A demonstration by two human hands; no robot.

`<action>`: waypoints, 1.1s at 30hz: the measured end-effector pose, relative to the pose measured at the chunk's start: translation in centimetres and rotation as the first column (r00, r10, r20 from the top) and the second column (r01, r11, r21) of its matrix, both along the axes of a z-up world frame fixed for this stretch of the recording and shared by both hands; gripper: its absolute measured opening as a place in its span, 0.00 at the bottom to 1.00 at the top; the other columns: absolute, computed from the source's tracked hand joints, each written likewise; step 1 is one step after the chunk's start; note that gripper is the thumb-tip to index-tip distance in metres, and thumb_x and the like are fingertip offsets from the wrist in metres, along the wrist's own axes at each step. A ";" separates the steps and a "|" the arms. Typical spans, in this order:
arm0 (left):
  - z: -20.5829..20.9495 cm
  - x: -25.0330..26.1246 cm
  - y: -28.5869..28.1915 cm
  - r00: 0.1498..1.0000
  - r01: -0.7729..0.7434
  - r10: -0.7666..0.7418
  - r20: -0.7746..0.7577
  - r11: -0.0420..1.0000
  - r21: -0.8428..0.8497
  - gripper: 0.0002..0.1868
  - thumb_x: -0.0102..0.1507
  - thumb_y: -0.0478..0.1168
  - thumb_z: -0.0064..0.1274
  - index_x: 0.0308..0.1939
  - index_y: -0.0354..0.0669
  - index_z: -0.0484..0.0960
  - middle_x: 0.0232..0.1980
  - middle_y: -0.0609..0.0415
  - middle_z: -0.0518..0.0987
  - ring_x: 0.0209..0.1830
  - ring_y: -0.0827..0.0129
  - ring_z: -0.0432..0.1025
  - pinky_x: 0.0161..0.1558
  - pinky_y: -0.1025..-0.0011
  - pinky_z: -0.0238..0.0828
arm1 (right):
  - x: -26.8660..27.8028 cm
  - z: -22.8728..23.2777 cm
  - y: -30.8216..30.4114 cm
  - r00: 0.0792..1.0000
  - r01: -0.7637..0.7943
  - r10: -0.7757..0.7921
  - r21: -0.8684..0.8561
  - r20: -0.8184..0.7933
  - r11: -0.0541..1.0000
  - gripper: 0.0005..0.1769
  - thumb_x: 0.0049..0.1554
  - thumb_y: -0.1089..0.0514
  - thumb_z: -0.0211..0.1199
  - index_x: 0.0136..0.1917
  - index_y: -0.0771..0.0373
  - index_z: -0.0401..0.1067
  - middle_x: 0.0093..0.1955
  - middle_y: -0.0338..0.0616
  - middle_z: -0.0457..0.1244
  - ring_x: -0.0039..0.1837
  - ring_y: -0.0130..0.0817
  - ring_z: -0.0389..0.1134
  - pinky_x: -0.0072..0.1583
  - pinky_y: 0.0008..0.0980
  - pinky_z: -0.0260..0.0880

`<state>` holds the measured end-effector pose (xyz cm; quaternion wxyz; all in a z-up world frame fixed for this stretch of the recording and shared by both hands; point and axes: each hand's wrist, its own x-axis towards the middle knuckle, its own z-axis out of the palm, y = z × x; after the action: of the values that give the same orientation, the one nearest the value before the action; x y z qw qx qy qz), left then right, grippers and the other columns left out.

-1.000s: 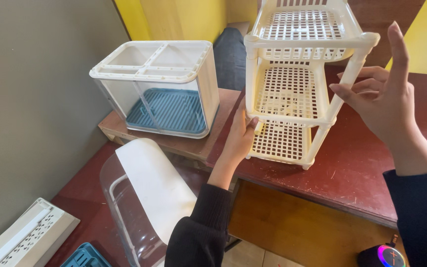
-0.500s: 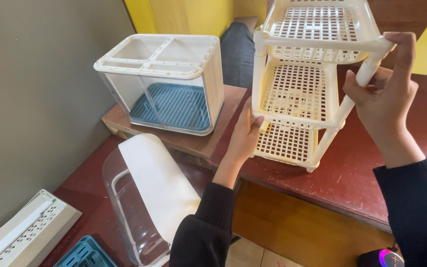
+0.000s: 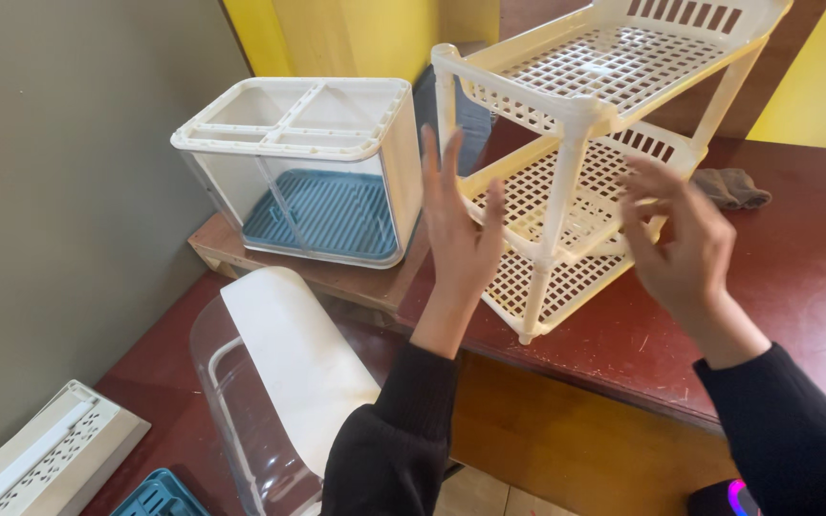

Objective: The person wipes a white plastic basket with a cloth, then assembles a three-tier storage rack by inserting vertical poles into the basket frames. The person then wipes a blue plastic tray with the cloth.

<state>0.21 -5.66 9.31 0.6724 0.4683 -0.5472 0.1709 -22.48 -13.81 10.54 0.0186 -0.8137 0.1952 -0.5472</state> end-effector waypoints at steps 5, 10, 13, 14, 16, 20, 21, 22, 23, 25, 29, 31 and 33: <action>6.1 -3.0 -1.5 0.943 -0.035 0.085 0.322 0.987 -0.160 0.45 0.68 0.60 0.54 0.84 0.65 0.48 0.86 0.58 0.44 0.85 0.50 0.46 0.84 0.44 0.39 | -3.1 0.6 -8.0 0.973 0.187 -0.204 0.151 0.109 0.971 0.37 0.63 0.75 0.61 0.79 0.67 0.48 0.74 0.59 0.49 0.73 0.41 0.59 0.64 0.30 0.78; 7.3 -3.5 -2.7 0.948 -0.059 0.045 0.315 0.998 0.034 0.37 0.63 0.42 0.63 0.73 0.59 0.61 0.80 0.63 0.57 0.84 0.45 0.47 0.84 0.48 0.40 | -5.8 0.7 -17.4 0.961 0.274 -0.273 0.266 -0.042 0.924 0.48 0.55 0.68 0.75 0.74 0.79 0.43 0.73 0.70 0.48 0.73 0.59 0.55 0.59 0.45 0.74; 7.2 -0.8 -2.8 0.945 0.106 -0.127 0.303 0.991 0.083 0.36 0.59 0.37 0.66 0.68 0.54 0.65 0.78 0.60 0.64 0.81 0.58 0.62 0.85 0.44 0.35 | -7.4 -0.7 -22.3 0.999 0.014 -0.032 0.495 0.028 0.869 0.37 0.64 0.63 0.72 0.78 0.75 0.58 0.71 0.64 0.63 0.73 0.46 0.69 0.64 0.37 0.73; 7.2 0.0 -2.8 0.945 0.124 -0.142 0.295 0.989 0.079 0.35 0.59 0.36 0.65 0.67 0.54 0.66 0.78 0.61 0.64 0.81 0.59 0.62 0.85 0.47 0.36 | -7.6 -0.9 -23.6 1.000 0.026 -0.022 0.382 -0.015 0.924 0.33 0.64 0.64 0.72 0.74 0.77 0.60 0.70 0.67 0.62 0.70 0.49 0.69 0.61 0.39 0.75; 7.4 1.6 -2.8 0.943 0.159 -0.173 0.283 0.985 0.071 0.35 0.60 0.34 0.65 0.67 0.56 0.67 0.78 0.63 0.64 0.79 0.61 0.62 0.86 0.52 0.37 | -7.6 -1.2 -25.6 0.994 0.029 -0.015 0.138 -0.104 0.990 0.25 0.63 0.67 0.72 0.66 0.82 0.65 0.68 0.71 0.61 0.65 0.54 0.69 0.56 0.43 0.78; 7.4 4.1 -2.8 0.944 0.225 -0.233 0.233 0.972 0.062 0.32 0.63 0.30 0.60 0.67 0.58 0.66 0.84 0.63 0.52 0.85 0.58 0.53 0.85 0.61 0.51 | -6.9 -1.1 -26.0 1.000 -0.006 0.007 0.374 -0.002 0.927 0.17 0.76 0.55 0.58 0.68 0.72 0.70 0.54 0.54 0.68 0.42 0.38 0.71 0.42 0.30 0.74; 7.5 4.5 -2.9 0.945 0.251 -0.265 0.190 0.963 0.094 0.32 0.63 0.29 0.57 0.67 0.58 0.67 0.84 0.62 0.51 0.86 0.58 0.53 0.81 0.64 0.59 | -6.6 -1.0 -25.5 0.999 0.011 -0.023 0.397 0.026 0.918 0.19 0.76 0.53 0.58 0.69 0.72 0.69 0.53 0.53 0.68 0.38 0.37 0.69 0.37 0.31 0.71; 7.5 4.8 -3.0 0.944 0.278 -0.295 0.147 0.952 0.126 0.31 0.63 0.28 0.55 0.67 0.58 0.67 0.85 0.61 0.50 0.86 0.57 0.52 0.77 0.67 0.68 | -6.4 -0.8 -24.9 0.997 0.026 -0.053 0.421 0.053 0.907 0.20 0.77 0.51 0.57 0.71 0.71 0.69 0.52 0.51 0.67 0.34 0.37 0.67 0.33 0.31 0.68; 7.4 4.9 -3.2 0.943 0.286 -0.301 0.144 0.951 0.115 0.31 0.63 0.28 0.54 0.67 0.58 0.66 0.85 0.60 0.49 0.87 0.57 0.52 0.77 0.67 0.68 | -6.3 -0.8 -24.3 0.997 0.054 -0.070 0.396 0.027 0.917 0.21 0.77 0.51 0.55 0.71 0.72 0.68 0.53 0.51 0.67 0.34 0.38 0.67 0.33 0.32 0.69; 7.0 4.8 -3.6 0.943 0.292 -0.303 0.139 0.952 0.092 0.31 0.64 0.28 0.54 0.67 0.58 0.65 0.86 0.59 0.48 0.87 0.58 0.50 0.77 0.67 0.66 | -5.8 -0.8 -23.5 0.996 0.079 -0.091 0.378 0.015 0.923 0.21 0.77 0.51 0.54 0.70 0.72 0.68 0.52 0.50 0.66 0.34 0.38 0.66 0.33 0.32 0.68; 6.2 4.3 -4.4 0.956 0.262 -0.264 0.125 0.964 0.038 0.31 0.66 0.28 0.51 0.69 0.57 0.63 0.86 0.57 0.45 0.85 0.58 0.45 0.82 0.65 0.59 | -5.4 -1.9 -23.6 0.994 0.076 -0.100 0.391 0.042 0.917 0.20 0.77 0.51 0.52 0.69 0.71 0.67 0.50 0.49 0.65 0.33 0.37 0.65 0.33 0.32 0.67; 6.1 4.0 -4.5 0.960 0.255 -0.255 0.117 0.967 0.013 0.31 0.67 0.28 0.49 0.71 0.57 0.61 0.87 0.58 0.44 0.85 0.58 0.44 0.83 0.64 0.57 | -5.3 -2.6 -24.0 0.993 0.074 -0.103 0.396 0.053 0.915 0.19 0.78 0.51 0.52 0.68 0.71 0.67 0.49 0.49 0.65 0.33 0.36 0.65 0.33 0.31 0.67; 5.9 4.0 -4.6 0.960 0.255 -0.254 0.114 0.967 0.009 0.32 0.68 0.27 0.48 0.73 0.57 0.59 0.87 0.57 0.42 0.85 0.58 0.43 0.84 0.64 0.55 | -5.4 -3.2 -24.6 0.993 0.074 -0.107 0.396 0.060 0.915 0.19 0.78 0.51 0.51 0.67 0.71 0.67 0.48 0.48 0.64 0.33 0.36 0.64 0.33 0.31 0.67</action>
<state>4.17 -10.29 15.23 0.6576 0.3818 -0.6399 0.1111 -27.88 -38.43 7.30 0.1641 -0.7608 0.3377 -0.5293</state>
